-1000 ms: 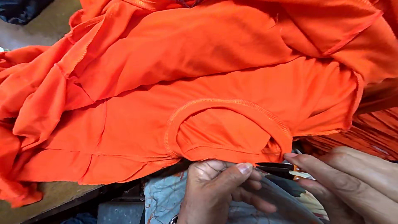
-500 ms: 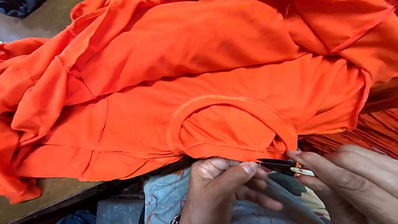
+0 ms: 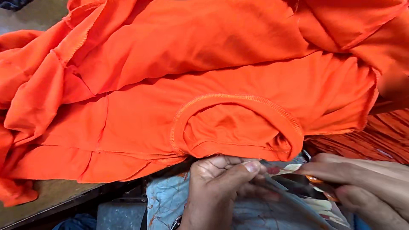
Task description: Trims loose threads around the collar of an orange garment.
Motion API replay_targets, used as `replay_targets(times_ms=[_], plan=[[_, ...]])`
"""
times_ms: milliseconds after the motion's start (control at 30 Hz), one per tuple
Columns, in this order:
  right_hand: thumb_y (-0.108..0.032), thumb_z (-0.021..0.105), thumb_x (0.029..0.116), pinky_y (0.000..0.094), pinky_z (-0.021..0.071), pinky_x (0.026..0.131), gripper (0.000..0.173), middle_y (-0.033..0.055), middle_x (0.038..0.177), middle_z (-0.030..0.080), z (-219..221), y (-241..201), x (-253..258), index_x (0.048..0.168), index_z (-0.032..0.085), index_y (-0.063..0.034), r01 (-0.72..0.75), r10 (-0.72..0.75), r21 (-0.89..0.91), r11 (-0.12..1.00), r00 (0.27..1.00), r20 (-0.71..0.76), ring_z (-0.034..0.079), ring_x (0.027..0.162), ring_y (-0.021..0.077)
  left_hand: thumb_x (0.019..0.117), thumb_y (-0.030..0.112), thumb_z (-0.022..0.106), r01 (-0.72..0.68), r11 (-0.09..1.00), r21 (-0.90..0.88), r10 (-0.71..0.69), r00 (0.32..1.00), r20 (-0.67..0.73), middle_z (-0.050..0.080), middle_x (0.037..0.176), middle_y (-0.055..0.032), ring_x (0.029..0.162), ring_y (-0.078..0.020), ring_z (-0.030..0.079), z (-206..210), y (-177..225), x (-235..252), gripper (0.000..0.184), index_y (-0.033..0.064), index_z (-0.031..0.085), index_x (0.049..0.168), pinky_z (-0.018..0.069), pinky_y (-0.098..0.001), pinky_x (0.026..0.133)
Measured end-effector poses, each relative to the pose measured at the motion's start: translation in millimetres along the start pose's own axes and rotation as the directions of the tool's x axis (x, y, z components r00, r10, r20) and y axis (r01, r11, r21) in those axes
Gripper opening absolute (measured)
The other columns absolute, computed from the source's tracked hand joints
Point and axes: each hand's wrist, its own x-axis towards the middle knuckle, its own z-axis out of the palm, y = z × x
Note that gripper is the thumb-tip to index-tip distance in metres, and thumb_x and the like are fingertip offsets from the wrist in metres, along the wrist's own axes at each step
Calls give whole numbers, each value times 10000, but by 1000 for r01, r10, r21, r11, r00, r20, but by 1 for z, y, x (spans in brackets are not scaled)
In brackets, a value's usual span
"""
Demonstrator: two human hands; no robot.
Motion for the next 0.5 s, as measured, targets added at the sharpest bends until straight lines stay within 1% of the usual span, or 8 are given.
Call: replay_targets(times_ms=[33,67,100,167,200,300,367,500], plan=[[-320,373,1121,241,536,756,420,69,934,709,3,2,-1,1091,699,-57,-37,35,120,992,999,15,654,859,73,946,-18,652,-2,1000,12,2,1000,-7,731,866,-194,740,-222,748,0,-1,0,102,-81,728,970,651,-380,711],[-312,389,1121,217,542,772,407,50,943,709,6,3,-2,1097,708,-60,-73,70,206,976,997,23,650,866,46,939,-21,666,-4,1000,23,4,1000,-8,728,866,-195,740,-225,747,0,-2,0,95,-81,727,980,651,-383,707],[-299,397,1120,201,531,749,396,38,928,700,11,4,-4,1100,712,-59,-108,105,262,959,994,26,632,831,28,935,-22,670,-9,999,41,9,1000,-5,727,872,-196,742,-227,747,-1,-3,1,93,-79,726,985,652,-386,703],[-292,410,1120,181,470,628,391,16,855,661,22,7,-9,1109,719,-53,-192,196,375,907,980,27,557,701,11,941,-22,662,-31,996,83,32,999,-8,726,870,-197,724,-227,745,-3,-5,1,94,-80,721,986,654,-387,684],[-303,420,1118,168,456,590,389,-6,838,660,26,7,-13,1115,727,-65,-243,254,429,870,967,32,539,661,-4,944,-19,657,-37,993,110,39,999,-24,725,858,-193,709,-223,743,-3,-5,0,93,-80,719,977,654,-384,671],[-327,443,1103,165,421,534,382,-42,818,669,29,7,-18,1113,749,-99,-369,403,564,739,912,69,501,600,-18,948,-6,658,-35,980,194,47,997,-61,721,839,-184,687,-215,737,-6,-5,0,86,-75,710,948,654,-376,645],[-339,455,1099,169,413,515,380,-43,790,657,29,9,-19,1107,758,-109,-383,423,570,727,904,69,497,583,-8,950,-6,651,-31,971,235,49,996,-72,719,834,-178,674,-210,733,-7,-5,0,84,-70,706,943,652,-372,632],[-301,466,1096,160,421,528,345,-55,781,654,31,10,-13,1062,759,-122,-339,366,443,830,930,26,511,597,-13,956,-13,634,-40,956,290,63,995,-72,716,837,-171,675,-203,730,-8,-8,-1,90,-74,700,946,649,-363,604]])
